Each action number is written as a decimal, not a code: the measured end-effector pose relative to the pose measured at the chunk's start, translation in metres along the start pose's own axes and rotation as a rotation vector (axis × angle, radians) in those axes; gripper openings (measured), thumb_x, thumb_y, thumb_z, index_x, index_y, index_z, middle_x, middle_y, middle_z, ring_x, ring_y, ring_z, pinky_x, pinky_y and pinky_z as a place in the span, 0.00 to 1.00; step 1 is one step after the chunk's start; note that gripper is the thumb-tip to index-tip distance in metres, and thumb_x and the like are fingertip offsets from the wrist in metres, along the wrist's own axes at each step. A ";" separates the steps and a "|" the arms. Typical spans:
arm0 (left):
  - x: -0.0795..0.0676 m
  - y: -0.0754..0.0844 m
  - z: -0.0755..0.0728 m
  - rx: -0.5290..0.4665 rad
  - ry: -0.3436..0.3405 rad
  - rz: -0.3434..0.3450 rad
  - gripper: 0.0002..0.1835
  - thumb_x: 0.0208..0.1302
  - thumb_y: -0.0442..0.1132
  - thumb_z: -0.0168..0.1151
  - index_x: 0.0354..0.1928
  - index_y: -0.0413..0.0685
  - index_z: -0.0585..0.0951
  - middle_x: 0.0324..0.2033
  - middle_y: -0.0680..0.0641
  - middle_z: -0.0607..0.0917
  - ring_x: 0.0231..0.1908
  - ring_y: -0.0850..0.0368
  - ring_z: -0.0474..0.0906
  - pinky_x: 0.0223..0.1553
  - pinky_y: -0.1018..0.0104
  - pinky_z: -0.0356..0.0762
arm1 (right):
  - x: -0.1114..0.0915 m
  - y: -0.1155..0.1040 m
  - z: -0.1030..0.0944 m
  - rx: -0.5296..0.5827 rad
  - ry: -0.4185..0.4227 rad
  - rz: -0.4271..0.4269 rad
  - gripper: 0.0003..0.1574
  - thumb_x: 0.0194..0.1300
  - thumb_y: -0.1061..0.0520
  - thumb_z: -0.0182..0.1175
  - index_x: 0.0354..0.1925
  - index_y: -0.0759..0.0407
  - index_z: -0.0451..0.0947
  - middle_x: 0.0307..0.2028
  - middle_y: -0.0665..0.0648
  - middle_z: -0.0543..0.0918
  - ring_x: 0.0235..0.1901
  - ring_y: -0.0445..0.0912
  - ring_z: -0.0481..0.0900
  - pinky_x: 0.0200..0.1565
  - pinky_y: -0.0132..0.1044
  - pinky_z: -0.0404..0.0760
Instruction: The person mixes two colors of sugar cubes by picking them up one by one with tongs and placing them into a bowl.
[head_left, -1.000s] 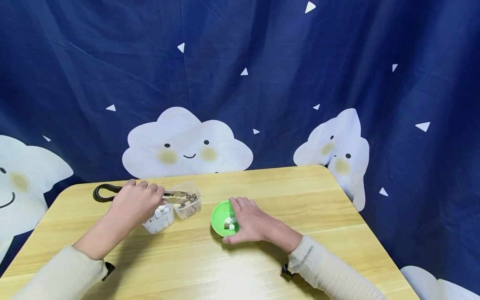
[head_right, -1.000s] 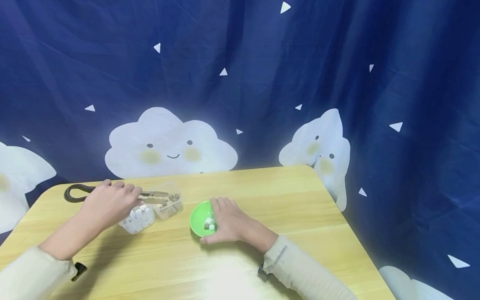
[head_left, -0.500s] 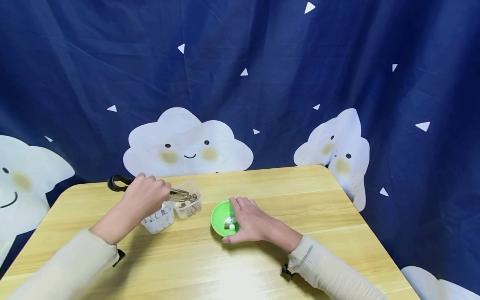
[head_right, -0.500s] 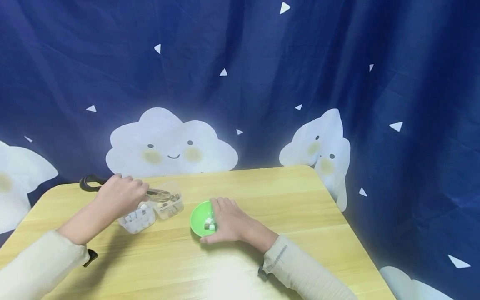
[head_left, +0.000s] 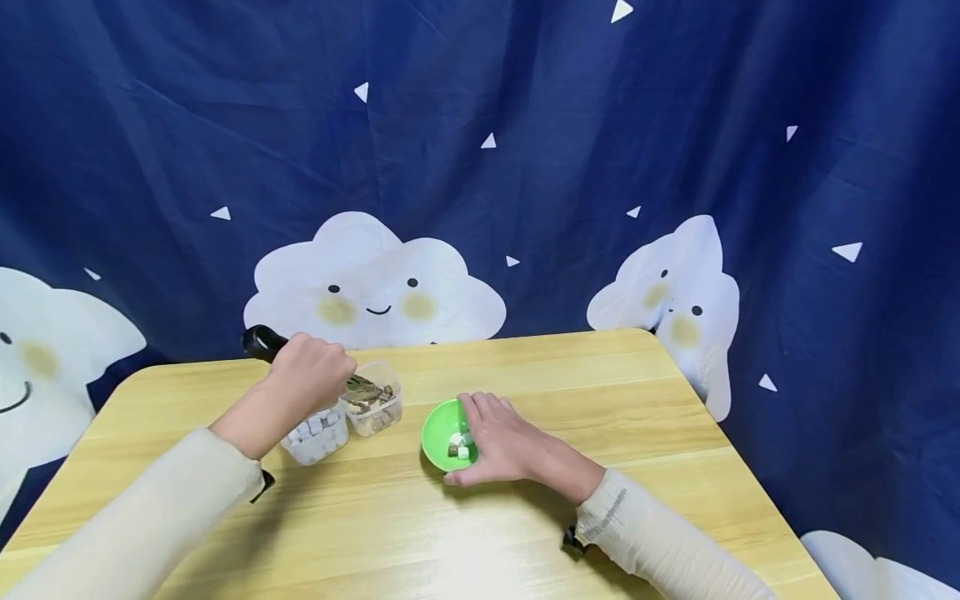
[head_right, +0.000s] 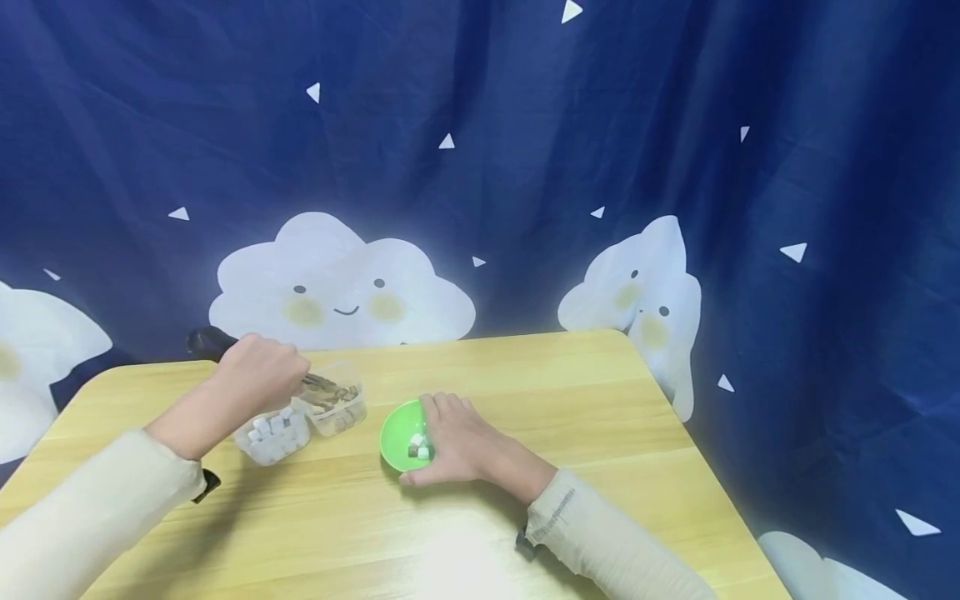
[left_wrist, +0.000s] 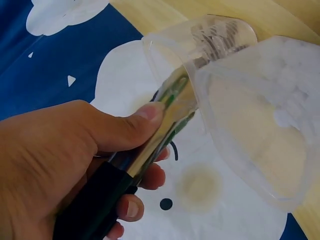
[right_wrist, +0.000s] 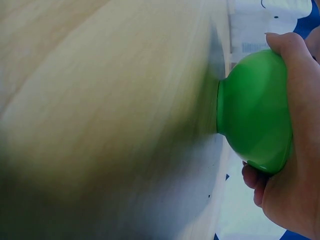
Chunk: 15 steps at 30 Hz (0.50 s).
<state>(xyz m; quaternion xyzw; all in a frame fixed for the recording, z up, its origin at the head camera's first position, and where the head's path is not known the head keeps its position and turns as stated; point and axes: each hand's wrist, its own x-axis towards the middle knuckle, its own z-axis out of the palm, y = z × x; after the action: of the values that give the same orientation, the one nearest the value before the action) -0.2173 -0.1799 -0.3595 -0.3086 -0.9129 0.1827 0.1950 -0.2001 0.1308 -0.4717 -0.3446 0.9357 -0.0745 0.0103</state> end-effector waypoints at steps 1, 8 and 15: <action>0.002 0.001 0.000 0.003 -0.008 -0.001 0.25 0.49 0.34 0.73 0.10 0.54 0.64 0.10 0.54 0.66 0.14 0.60 0.57 0.14 0.59 0.68 | 0.000 0.000 0.000 0.001 0.001 -0.001 0.71 0.46 0.14 0.62 0.72 0.57 0.58 0.49 0.51 0.73 0.48 0.43 0.69 0.51 0.36 0.71; 0.011 0.007 -0.005 0.007 -0.089 -0.009 0.21 0.51 0.29 0.67 0.11 0.53 0.67 0.11 0.52 0.71 0.14 0.58 0.62 0.18 0.56 0.74 | 0.000 -0.002 -0.002 0.003 -0.004 -0.002 0.71 0.47 0.15 0.63 0.71 0.58 0.58 0.49 0.52 0.73 0.48 0.43 0.68 0.51 0.36 0.71; 0.016 0.012 -0.004 0.037 -0.154 -0.008 0.17 0.52 0.28 0.65 0.13 0.51 0.72 0.14 0.50 0.76 0.15 0.55 0.70 0.20 0.52 0.78 | 0.000 -0.001 -0.003 -0.004 -0.006 -0.003 0.72 0.47 0.14 0.61 0.72 0.58 0.57 0.49 0.52 0.73 0.47 0.43 0.68 0.51 0.36 0.70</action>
<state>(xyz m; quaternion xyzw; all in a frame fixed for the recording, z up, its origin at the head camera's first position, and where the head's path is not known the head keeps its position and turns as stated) -0.2216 -0.1595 -0.3578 -0.2863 -0.9229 0.2220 0.1307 -0.1997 0.1302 -0.4685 -0.3463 0.9353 -0.0718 0.0122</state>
